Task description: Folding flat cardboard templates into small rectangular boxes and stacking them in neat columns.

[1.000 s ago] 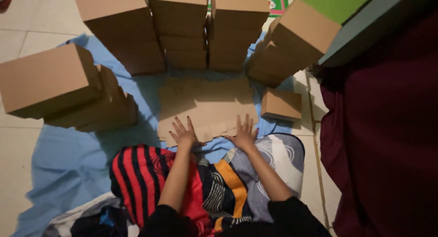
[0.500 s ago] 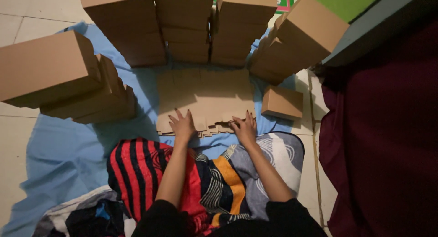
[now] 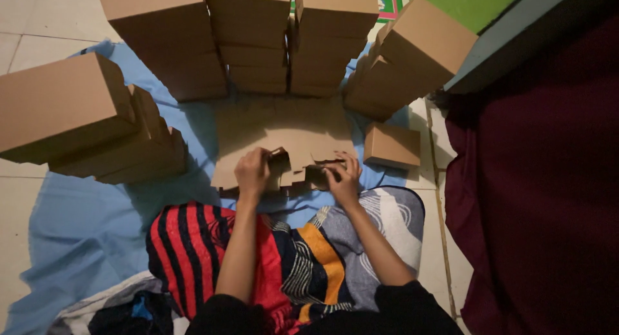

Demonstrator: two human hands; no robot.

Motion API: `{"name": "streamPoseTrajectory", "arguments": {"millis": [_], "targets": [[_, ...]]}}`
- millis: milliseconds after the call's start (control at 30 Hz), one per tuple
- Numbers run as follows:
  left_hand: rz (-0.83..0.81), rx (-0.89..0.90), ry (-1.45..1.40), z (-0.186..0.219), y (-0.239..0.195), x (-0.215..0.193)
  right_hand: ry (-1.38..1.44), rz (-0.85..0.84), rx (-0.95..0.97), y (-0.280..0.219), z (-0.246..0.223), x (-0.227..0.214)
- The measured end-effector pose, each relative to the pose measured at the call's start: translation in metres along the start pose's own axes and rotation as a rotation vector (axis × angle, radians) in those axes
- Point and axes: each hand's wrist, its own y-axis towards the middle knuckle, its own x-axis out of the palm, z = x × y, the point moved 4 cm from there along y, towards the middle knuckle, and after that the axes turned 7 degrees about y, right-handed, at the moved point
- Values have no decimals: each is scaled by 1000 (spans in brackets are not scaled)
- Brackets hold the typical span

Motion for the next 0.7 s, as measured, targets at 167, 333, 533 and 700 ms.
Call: {"name": "streamPoseTrajectory", "arguments": {"millis": [167, 333, 533, 700], "targets": [[402, 45, -6, 36, 10, -70, 16, -9, -112, -3, -32, -7], [688, 185, 3, 75, 3, -104, 718, -28, 367, -6, 49, 42], [542, 450, -83, 139, -27, -116, 1360, 122, 1235, 63, 34, 39], [450, 436, -299, 107, -39, -75, 1133, 94, 1122, 51, 84, 48]]}}
